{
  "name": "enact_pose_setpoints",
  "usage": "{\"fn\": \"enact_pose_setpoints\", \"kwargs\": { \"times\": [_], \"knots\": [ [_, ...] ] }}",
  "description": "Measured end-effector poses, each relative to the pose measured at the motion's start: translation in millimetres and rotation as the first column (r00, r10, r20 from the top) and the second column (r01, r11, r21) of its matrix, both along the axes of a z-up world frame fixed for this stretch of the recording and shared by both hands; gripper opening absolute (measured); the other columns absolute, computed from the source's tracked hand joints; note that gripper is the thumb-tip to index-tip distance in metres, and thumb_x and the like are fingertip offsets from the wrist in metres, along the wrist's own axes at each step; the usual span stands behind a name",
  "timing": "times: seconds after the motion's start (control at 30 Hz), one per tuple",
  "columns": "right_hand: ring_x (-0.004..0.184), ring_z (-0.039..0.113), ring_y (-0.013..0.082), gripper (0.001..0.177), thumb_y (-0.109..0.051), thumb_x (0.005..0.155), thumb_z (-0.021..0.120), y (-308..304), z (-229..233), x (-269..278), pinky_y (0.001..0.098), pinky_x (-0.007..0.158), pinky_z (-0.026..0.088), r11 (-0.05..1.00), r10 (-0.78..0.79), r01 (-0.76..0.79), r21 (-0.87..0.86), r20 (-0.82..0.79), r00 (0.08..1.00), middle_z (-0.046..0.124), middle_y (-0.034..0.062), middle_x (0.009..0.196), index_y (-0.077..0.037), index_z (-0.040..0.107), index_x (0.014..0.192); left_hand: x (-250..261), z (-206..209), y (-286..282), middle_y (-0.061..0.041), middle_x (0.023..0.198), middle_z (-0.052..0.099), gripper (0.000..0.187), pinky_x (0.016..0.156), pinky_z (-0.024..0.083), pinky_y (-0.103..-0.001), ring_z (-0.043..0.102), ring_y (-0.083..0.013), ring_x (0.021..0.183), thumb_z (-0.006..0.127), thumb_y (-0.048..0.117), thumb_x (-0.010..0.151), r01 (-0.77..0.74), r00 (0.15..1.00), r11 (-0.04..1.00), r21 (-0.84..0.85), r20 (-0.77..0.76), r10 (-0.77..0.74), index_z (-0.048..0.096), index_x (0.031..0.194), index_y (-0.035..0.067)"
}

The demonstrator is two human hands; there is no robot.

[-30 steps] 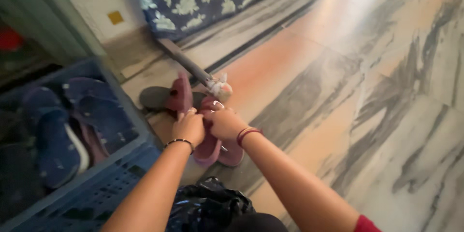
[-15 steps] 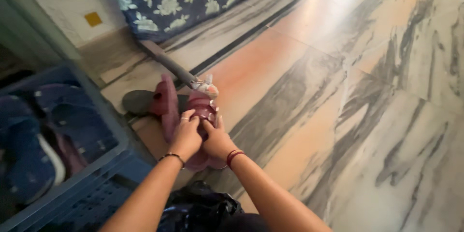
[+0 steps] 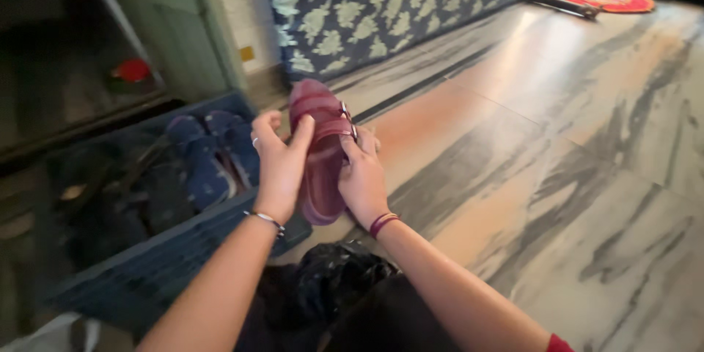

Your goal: The person sits on the floor and wipes several pairs of sandals and flip-flops with a dark cloth. They handle each shoe individually, wiping the straps and soles, then place the cleaned shoes into a blue plastic crate.

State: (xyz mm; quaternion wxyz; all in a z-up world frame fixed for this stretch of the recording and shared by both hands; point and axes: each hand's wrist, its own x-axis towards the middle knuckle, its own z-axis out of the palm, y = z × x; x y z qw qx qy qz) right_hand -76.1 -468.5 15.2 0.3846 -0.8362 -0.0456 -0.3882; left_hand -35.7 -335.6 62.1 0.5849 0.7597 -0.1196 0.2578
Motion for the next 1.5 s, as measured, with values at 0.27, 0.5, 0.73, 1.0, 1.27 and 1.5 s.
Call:
{"fn": "enact_pose_setpoints", "kwargs": {
  "times": [0.27,0.5,0.73,1.0,1.27,1.5],
  "knots": [
    [0.144,0.045,0.0380,0.050,0.015,0.085,0.055,94.2,18.3,-45.0,0.0382,0.117,0.040,0.846,0.533,-0.528,-0.080,0.099,0.840,0.045,0.0176,0.153,-0.005,0.062,0.131,-66.9,46.5,154.3,-0.006,0.140,0.060,0.065,0.110,0.045,-0.043,0.057,-0.0236,0.130,0.059,0.047,0.094,0.369,0.764,0.626,-0.687,-0.159,-0.625,0.045,0.146,0.011],
    [0.152,0.041,0.0288,0.043,0.014,0.087,0.056,159.8,13.6,-46.7,0.0371,0.121,0.036,0.537,0.844,-0.835,0.122,-0.072,0.532,0.042,0.0110,0.161,-0.004,0.069,0.123,-108.0,8.4,239.0,-0.010,0.140,0.062,0.068,0.111,0.045,-0.046,0.059,-0.0281,0.130,0.049,0.056,0.098,0.380,0.755,0.385,-0.841,0.042,-0.654,0.050,0.143,0.005],
    [0.140,0.052,0.0272,0.017,0.015,0.078,0.055,187.0,-55.1,-42.8,0.0341,0.111,0.040,0.400,0.916,-0.769,0.499,-0.257,0.309,0.052,0.0085,0.158,0.002,0.066,0.081,-127.6,-66.1,284.7,-0.008,0.139,0.060,0.055,0.114,0.044,-0.044,0.056,-0.0251,0.130,0.054,0.046,0.103,0.248,0.856,0.507,-0.826,-0.058,-0.514,0.052,0.142,0.008],
    [0.128,0.055,0.0437,0.080,-0.044,0.075,0.085,207.9,-123.3,-55.7,0.0519,0.102,0.049,0.721,-0.058,-0.619,-0.311,-0.917,0.394,0.055,0.0186,0.140,-0.012,0.050,0.139,-139.7,-135.8,301.7,-0.005,0.154,0.052,0.063,0.119,0.032,-0.035,0.047,-0.0192,0.142,0.061,0.030,0.098,0.256,0.880,0.822,-0.509,-0.228,-0.416,0.045,0.153,0.006],
    [0.115,0.067,0.0405,0.066,-0.026,0.071,0.082,214.6,-179.3,-63.4,0.0468,0.095,0.055,0.817,-0.013,-0.517,-0.253,-0.906,0.423,0.072,0.0202,0.120,-0.010,0.059,0.131,-136.0,-138.5,299.8,-0.004,0.155,0.050,0.061,0.120,0.030,-0.034,0.044,-0.0183,0.145,0.060,0.028,0.098,0.255,0.847,0.818,-0.515,-0.289,-0.447,0.045,0.153,0.008],
    [0.095,0.071,0.0252,0.047,-0.009,0.071,0.073,232.0,-152.4,-51.4,0.0366,0.084,0.056,0.814,0.299,0.137,0.564,-0.609,0.734,0.074,0.0159,0.103,-0.005,0.068,0.118,-136.2,-135.4,302.3,-0.005,0.151,0.055,0.061,0.117,0.033,-0.033,0.048,-0.0189,0.141,0.062,0.032,0.096,0.214,0.832,0.779,-0.589,-0.308,-0.461,0.051,0.150,0.007]
  ]
}}
